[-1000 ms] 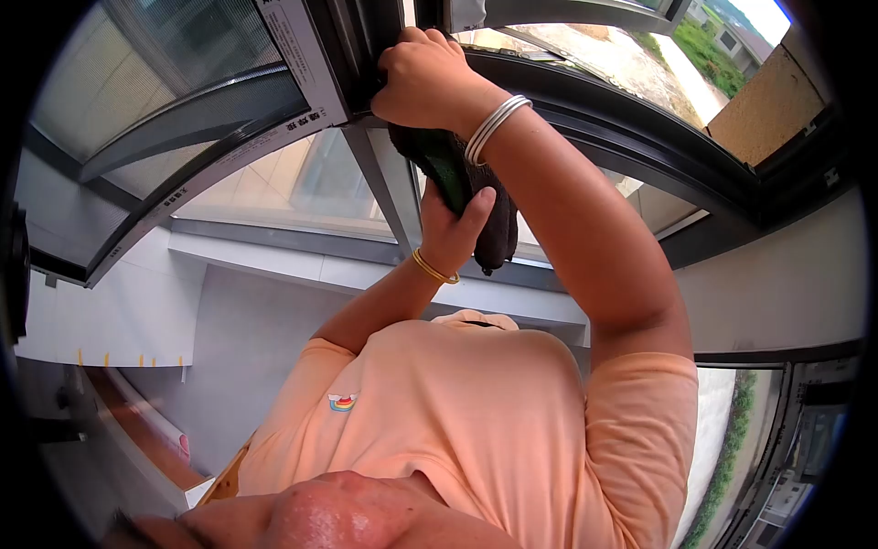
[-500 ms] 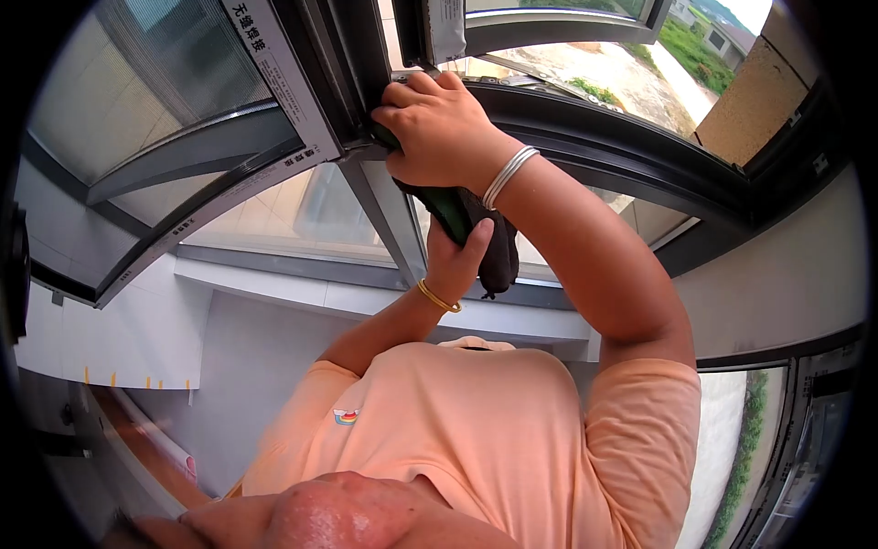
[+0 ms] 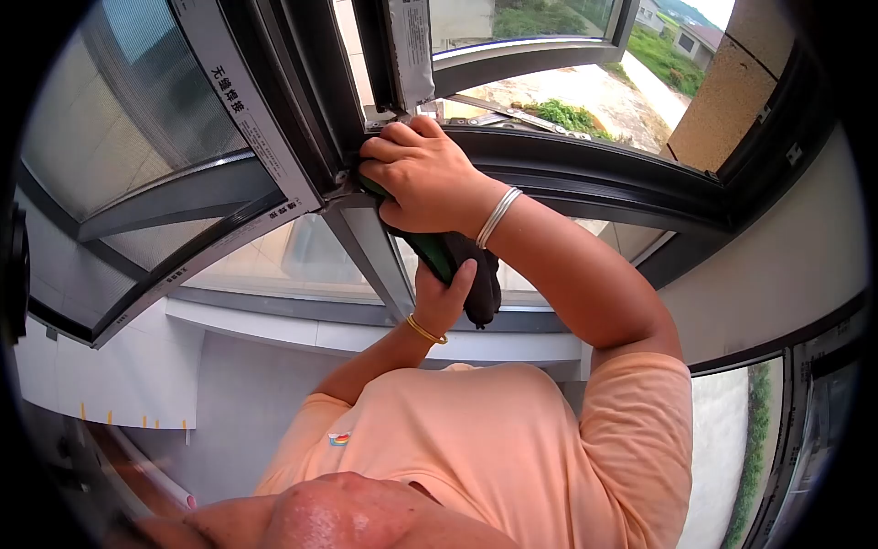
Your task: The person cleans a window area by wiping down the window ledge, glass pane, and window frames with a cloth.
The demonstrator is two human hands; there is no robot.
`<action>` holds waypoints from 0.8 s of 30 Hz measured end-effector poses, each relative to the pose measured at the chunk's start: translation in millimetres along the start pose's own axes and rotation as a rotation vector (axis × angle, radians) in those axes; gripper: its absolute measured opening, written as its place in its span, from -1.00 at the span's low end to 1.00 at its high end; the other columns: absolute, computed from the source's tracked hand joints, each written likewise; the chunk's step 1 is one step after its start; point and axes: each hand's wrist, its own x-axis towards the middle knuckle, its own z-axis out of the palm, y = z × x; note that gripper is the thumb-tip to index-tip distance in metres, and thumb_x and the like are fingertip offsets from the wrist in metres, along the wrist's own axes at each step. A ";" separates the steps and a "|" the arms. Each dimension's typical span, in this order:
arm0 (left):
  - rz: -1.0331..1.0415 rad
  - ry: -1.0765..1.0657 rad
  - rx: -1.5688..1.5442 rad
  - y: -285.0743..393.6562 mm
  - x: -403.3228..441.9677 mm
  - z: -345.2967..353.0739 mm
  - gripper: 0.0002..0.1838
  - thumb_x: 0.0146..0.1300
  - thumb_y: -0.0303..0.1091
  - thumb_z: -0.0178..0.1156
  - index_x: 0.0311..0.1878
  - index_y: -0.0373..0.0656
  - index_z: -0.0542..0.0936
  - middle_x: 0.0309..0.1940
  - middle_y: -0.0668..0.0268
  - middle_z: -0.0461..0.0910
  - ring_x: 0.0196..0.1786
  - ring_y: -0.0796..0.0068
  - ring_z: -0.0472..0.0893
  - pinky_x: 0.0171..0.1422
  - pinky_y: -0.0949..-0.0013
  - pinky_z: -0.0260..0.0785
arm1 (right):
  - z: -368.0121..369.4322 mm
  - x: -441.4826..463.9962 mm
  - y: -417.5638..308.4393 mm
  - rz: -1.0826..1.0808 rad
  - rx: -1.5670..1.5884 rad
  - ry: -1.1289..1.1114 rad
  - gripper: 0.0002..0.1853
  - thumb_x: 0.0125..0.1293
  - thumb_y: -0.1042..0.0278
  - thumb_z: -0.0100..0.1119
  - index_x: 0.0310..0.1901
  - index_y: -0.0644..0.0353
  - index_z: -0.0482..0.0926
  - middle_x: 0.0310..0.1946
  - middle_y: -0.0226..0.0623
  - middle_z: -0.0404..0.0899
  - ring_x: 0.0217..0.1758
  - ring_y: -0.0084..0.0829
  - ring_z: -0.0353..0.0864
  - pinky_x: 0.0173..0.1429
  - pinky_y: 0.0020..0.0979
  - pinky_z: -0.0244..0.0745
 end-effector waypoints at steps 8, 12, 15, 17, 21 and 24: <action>-0.055 -0.251 0.149 -1.4 -9.6 -7.9 -0.50 0.19 -0.23 0.45 0.09 -0.32 0.54 -0.12 -0.03 0.67 -0.08 -0.07 0.69 0.02 0.11 0.56 | -32.2 -52.0 15.7 0.087 -0.007 -0.071 -0.50 0.03 0.24 0.28 0.07 0.17 0.70 0.12 -0.33 0.57 0.32 -0.23 0.43 0.51 -0.11 0.14; -0.014 -0.213 0.179 -7.2 -10.6 -30.0 -0.51 0.17 -0.24 0.46 0.07 -0.31 0.55 -0.06 -0.04 0.63 -0.06 -0.07 0.66 0.05 0.10 0.54 | -19.3 -37.0 4.0 0.094 0.057 -0.041 -0.50 0.07 0.26 0.28 0.09 0.22 0.68 0.16 -0.25 0.52 0.32 -0.20 0.40 0.51 -0.10 0.14; 0.033 -0.132 0.220 -4.3 -7.7 -27.3 -0.50 0.16 -0.26 0.47 0.09 -0.31 0.56 0.10 -0.08 0.55 0.13 -0.10 0.58 0.22 0.07 0.47 | -10.9 -28.2 3.8 0.069 0.075 0.003 -0.51 0.08 0.21 0.29 0.06 0.22 0.70 0.14 -0.27 0.55 0.30 -0.26 0.42 0.49 -0.14 0.16; 0.019 -0.136 0.198 1.6 -4.3 -24.1 -0.48 0.14 -0.27 0.48 0.12 -0.32 0.57 0.24 -0.09 0.46 0.31 -0.16 0.44 0.38 0.02 0.37 | -12.4 -31.1 8.3 0.049 0.084 0.035 -0.51 0.07 0.20 0.30 0.05 0.22 0.70 0.13 -0.28 0.55 0.29 -0.27 0.42 0.48 -0.15 0.17; 0.196 -0.198 0.308 0.7 -8.8 -20.0 -0.36 0.11 -0.29 0.49 0.21 -0.34 0.49 0.33 -0.19 0.34 0.37 -0.27 0.36 0.45 -0.03 0.30 | -38.2 -65.0 20.4 0.056 -0.027 -0.026 -0.53 0.03 0.20 0.35 0.02 0.17 0.71 0.07 -0.32 0.58 0.25 -0.29 0.45 0.44 -0.17 0.18; 0.247 -0.157 0.340 -10.0 -13.9 -20.6 -0.33 0.07 -0.30 0.50 0.21 -0.36 0.44 0.36 -0.26 0.26 0.37 -0.31 0.34 0.44 -0.05 0.29 | -36.3 -72.1 22.2 0.071 -0.014 -0.008 -0.53 0.02 0.21 0.37 0.02 0.18 0.71 0.07 -0.31 0.57 0.24 -0.27 0.45 0.43 -0.17 0.19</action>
